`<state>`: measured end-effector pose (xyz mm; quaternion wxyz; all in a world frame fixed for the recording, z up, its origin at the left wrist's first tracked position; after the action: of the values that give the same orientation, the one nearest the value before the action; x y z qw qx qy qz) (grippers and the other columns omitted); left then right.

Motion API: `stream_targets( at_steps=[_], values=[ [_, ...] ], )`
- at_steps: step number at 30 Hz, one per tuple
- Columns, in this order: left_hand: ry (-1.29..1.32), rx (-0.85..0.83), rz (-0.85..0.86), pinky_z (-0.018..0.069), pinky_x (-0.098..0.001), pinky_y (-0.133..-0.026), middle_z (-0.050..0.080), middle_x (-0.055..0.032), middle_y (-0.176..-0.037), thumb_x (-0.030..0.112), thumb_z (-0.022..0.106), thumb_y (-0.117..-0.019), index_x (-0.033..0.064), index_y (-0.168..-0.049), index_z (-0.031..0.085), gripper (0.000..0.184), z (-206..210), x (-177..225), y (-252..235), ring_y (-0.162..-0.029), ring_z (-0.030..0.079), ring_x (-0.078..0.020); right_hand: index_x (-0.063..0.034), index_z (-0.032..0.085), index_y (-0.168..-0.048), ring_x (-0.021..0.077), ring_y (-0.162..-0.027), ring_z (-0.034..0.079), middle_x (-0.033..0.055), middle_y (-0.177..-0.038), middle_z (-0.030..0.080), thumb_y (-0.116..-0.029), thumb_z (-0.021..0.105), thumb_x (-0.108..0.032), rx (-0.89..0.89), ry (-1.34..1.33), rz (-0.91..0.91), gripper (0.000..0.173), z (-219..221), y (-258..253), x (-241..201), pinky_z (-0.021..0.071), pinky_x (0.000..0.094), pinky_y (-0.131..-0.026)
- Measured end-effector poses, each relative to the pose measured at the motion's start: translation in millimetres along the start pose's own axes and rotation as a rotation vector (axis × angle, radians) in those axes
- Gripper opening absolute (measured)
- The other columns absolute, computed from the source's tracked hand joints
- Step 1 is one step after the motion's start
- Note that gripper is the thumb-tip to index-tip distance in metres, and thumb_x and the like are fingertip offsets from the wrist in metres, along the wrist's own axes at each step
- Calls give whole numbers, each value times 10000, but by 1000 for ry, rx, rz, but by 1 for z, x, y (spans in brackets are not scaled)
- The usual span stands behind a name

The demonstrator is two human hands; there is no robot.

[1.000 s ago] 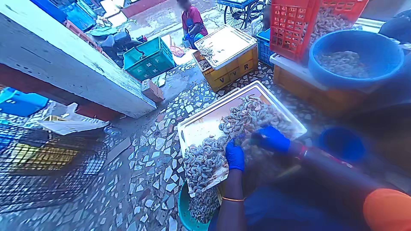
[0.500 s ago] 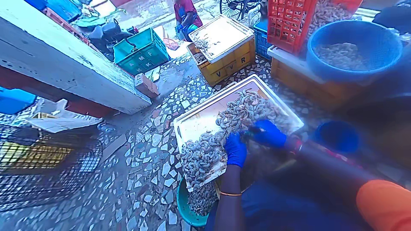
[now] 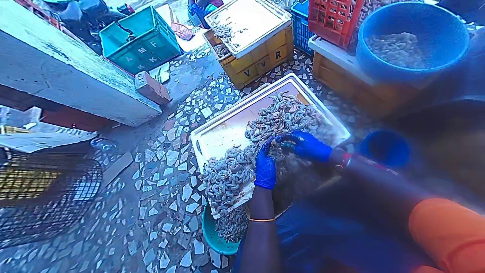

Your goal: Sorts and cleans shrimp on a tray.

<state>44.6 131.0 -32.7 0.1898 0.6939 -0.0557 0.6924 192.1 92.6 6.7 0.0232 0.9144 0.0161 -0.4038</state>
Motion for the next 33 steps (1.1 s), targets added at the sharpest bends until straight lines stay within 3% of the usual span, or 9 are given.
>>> stream_targets(
  at_steps=[8,14,17,20,23,25,29,31,33],
  values=[
    [456,-73,-121,511,-392,-1030,638,-101,-1284,186,246,-1135,37,-1386,516,398,21,-12,5,-1178,612,-188,-25,676,-1294,231,-1150,650,155,-1226,701,-1080,484,-150,-9,-319,77,314,10,6,-3,479,430,-1046],
    [738,-101,-193,526,-414,-1010,669,-101,-1212,208,221,-1132,73,-1326,553,407,22,-11,8,-1138,640,-213,46,671,-1250,206,-1156,635,186,-1219,690,-1048,470,-58,14,-341,-42,302,0,11,-19,463,366,-1049],
    [779,-109,-167,529,-411,-1006,669,-96,-1195,208,213,-1128,74,-1289,558,403,19,-10,10,-1130,642,-205,27,676,-1200,127,-1012,645,127,-1092,698,-1071,485,-118,-1,-399,-41,273,6,9,-17,506,308,-956],
    [791,-103,-109,528,-415,-1017,655,-69,-1312,202,267,-1124,109,-1358,545,376,11,-4,9,-1194,630,-203,39,675,-1172,102,-978,640,116,-1047,698,-1071,465,-101,48,-414,-42,272,5,10,-21,506,284,-940],
    [704,-27,-46,509,-371,-1046,590,16,-1461,250,296,-1132,197,-1439,511,378,-12,7,5,-1277,597,-147,34,664,-1219,102,-1025,633,120,-1112,695,-1075,452,-101,31,-485,8,290,7,11,-19,497,292,-966],
    [487,151,-34,412,-386,-1135,484,47,-1563,262,316,-1135,225,-1518,464,412,-40,14,2,-1408,472,-120,12,663,-1231,61,-983,646,78,-1079,712,-1094,439,-136,-57,-536,47,301,12,11,-17,522,263,-937],
    [-306,662,292,390,-337,-1177,372,-211,-1615,153,632,-987,9,-1602,291,718,-122,19,1,-1473,417,-241,-42,741,-1137,140,-1003,668,85,-1083,733,-1015,637,-154,-348,-306,6,196,22,19,-19,515,371,-958],
    [-339,700,263,304,-324,-1225,278,-197,-1666,84,683,-938,22,-1636,176,865,-125,39,8,-1523,327,-223,-126,769,-1131,241,-1099,662,91,-1163,717,-930,725,-134,-378,-40,-72,206,28,18,-9,507,478,-994],
    [-248,630,227,296,-344,-1236,283,-150,-1676,2,659,-926,68,-1626,256,810,-103,48,12,-1530,317,-208,-140,755,-1180,282,-1134,657,110,-1211,705,-919,714,-117,-269,51,21,265,16,16,9,502,521,-996]
  ],
)
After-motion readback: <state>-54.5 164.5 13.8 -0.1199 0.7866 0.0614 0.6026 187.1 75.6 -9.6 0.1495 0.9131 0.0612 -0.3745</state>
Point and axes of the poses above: each hand's wrist, its own y-axis away from the middle knuckle, its own z-axis out of the palm, x = y × z, the point moved 8 cm from there along -y, towards the middle knuckle
